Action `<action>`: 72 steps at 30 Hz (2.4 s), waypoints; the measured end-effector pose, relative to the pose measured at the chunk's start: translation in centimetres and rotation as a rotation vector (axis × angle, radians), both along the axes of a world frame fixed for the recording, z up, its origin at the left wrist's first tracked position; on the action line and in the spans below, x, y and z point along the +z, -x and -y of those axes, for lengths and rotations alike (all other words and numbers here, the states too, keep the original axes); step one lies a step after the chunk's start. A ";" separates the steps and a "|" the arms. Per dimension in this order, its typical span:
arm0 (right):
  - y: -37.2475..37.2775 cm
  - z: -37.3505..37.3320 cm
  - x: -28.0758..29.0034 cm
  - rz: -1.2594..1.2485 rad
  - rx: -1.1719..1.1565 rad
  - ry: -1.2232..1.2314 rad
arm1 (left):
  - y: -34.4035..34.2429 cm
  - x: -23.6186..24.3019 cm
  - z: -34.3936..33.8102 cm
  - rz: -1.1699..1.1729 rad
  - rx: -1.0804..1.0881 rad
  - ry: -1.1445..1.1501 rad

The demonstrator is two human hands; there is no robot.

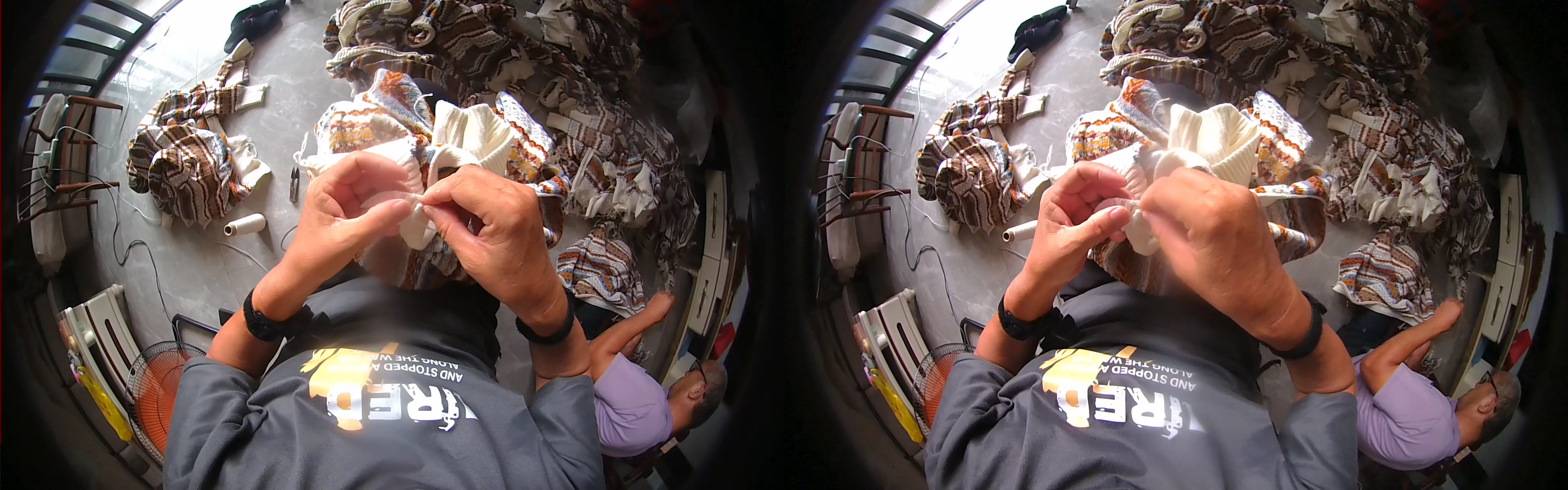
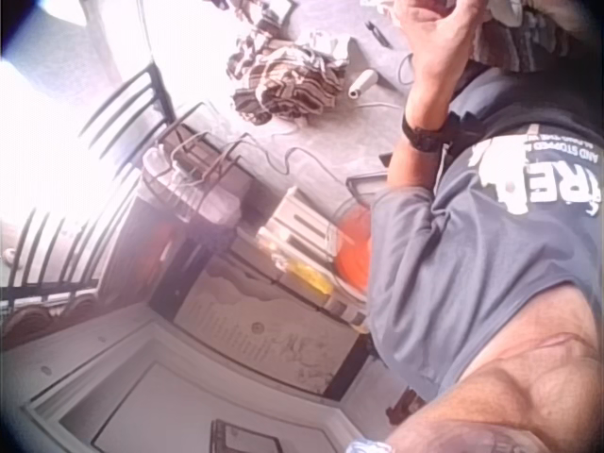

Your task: The person is hand-sewing a patterned garment using a needle and thread.

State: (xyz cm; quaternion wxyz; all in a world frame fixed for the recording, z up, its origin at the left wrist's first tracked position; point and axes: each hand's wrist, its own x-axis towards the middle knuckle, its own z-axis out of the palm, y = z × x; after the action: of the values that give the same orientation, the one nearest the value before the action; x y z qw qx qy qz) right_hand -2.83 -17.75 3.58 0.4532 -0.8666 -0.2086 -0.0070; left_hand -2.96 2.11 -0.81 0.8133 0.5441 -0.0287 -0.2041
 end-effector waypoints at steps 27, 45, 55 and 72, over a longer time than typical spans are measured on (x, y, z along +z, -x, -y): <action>0.3 0.3 0.1 -0.065 0.032 -0.076 | -0.1 -0.4 -0.4 -0.058 -0.045 0.036; 0.5 1.1 0.0 -0.169 -0.027 -0.148 | -0.2 -0.5 -0.3 -0.049 -0.067 0.127; 0.6 1.7 0.5 -0.275 0.041 -0.016 | -0.1 -0.3 -0.4 -0.059 -0.087 0.123; 1.0 1.8 0.6 -0.572 -0.072 -0.286 | 0.0 -0.6 -0.6 -0.013 -0.084 0.120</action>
State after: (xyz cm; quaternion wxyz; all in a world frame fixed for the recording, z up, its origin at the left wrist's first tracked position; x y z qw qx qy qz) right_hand -3.85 -19.51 4.22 0.6100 -0.7680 -0.0387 0.1914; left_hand -2.93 2.72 -1.39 0.8353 0.4915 -0.0583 -0.2393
